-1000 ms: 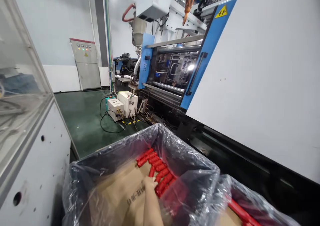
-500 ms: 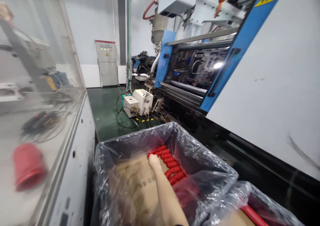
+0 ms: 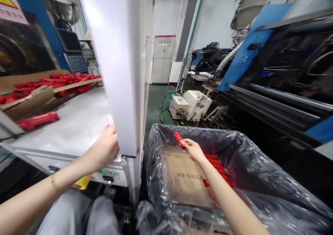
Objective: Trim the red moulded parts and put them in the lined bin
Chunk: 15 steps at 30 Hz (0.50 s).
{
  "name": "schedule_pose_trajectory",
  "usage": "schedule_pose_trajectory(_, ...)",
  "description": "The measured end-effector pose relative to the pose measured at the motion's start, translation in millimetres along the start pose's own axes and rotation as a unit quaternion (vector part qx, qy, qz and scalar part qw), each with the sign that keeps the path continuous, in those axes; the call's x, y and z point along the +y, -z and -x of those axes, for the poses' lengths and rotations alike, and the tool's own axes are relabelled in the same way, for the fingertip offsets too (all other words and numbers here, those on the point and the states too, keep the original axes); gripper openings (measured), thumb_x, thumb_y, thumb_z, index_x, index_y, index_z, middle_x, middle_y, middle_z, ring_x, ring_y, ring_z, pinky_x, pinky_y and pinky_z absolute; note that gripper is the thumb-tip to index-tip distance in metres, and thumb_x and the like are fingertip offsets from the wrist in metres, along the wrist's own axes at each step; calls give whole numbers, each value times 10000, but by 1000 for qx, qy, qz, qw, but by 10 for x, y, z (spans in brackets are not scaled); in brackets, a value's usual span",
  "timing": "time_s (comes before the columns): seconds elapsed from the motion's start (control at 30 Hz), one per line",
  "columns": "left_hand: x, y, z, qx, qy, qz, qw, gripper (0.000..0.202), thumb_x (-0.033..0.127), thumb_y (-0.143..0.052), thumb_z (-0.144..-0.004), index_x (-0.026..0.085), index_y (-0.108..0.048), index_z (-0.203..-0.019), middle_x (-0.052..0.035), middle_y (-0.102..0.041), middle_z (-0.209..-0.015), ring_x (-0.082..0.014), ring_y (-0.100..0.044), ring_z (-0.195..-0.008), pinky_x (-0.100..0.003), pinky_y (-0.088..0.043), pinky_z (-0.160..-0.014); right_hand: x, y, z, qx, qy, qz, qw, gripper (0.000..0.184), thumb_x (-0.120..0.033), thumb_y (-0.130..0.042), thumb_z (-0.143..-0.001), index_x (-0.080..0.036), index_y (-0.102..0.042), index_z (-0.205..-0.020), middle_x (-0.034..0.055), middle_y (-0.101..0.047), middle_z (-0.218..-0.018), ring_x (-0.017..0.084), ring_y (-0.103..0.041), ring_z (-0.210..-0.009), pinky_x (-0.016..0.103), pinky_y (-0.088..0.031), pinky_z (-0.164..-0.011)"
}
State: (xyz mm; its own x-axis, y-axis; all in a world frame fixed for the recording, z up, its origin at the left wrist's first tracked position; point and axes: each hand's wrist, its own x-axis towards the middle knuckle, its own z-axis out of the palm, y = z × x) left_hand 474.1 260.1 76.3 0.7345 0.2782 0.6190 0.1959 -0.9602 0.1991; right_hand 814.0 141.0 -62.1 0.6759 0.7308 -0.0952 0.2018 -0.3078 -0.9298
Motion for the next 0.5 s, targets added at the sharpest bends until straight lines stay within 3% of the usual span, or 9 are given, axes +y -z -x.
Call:
schedule_pose_trajectory(0.1, 21, 26, -1, -35, -4, 20, 999, 308, 119, -496, -828, 194, -509, -1127, -92, -493, -1229, -269, -456, -1137, -518, -410, -899, -119, -43, 302, -11, 19, -76, 997, 136, -257, -537, -895, -127, -573, -879, -3, -594, -783, 130, -594, -674, 274, -505, -591)
schedule_pose_trajectory(0.2, 55, 40, -41, -21, 3, 46, 999, 276, 42, -485, -807, 157, -537, -1054, -84, -537, -1159, -244, -488, -1105, -477, -435, -889, -229, -79, 587, -30, 30, -135, 990, 213, -284, -585, -849, -146, -532, -1002, 2, -621, -778, 153, -617, -690, 284, -504, -592)
schedule_pose_trajectory(0.33, 91, 295, 157, 100, 43, 54, 993, 211, 38, -438, -831, 144, -531, -987, -83, -546, -1141, -215, -522, -1064, -456, -435, -890, -382, -110, 915, -53, 47, -176, 982, 550, -427, -716, -638, -190, -461, -1065, 41, -662, -757, 222, -645, -742, 294, -496, -581)
schedule_pose_trajectory(0.43, 74, 628, 567, 200, 80, 39, 976, 206, 68, -416, -851, 190, -522, -979, -71, -555, -1104, -197, -521, -1048, -434, -416, -904, -472, -112, 1125, -44, 65, -171, 982, 522, -510, -674, -626, -200, -479, -1000, 77, -660, -792, 246, -642, -779, 299, -490, -579)
schedule_pose_trajectory(0.5, 70, 808, 887, 230, 104, 40, 967, 216, 82, -428, -849, 227, -531, -972, -58, -558, -1077, -190, -534, -1017, -394, -437, -873, -524, -107, 1289, -22, 84, -151, 985, 478, -527, -627, -667, -206, -491, -994, 85, -652, -814, 243, -634, -778, 301, -489, -580)
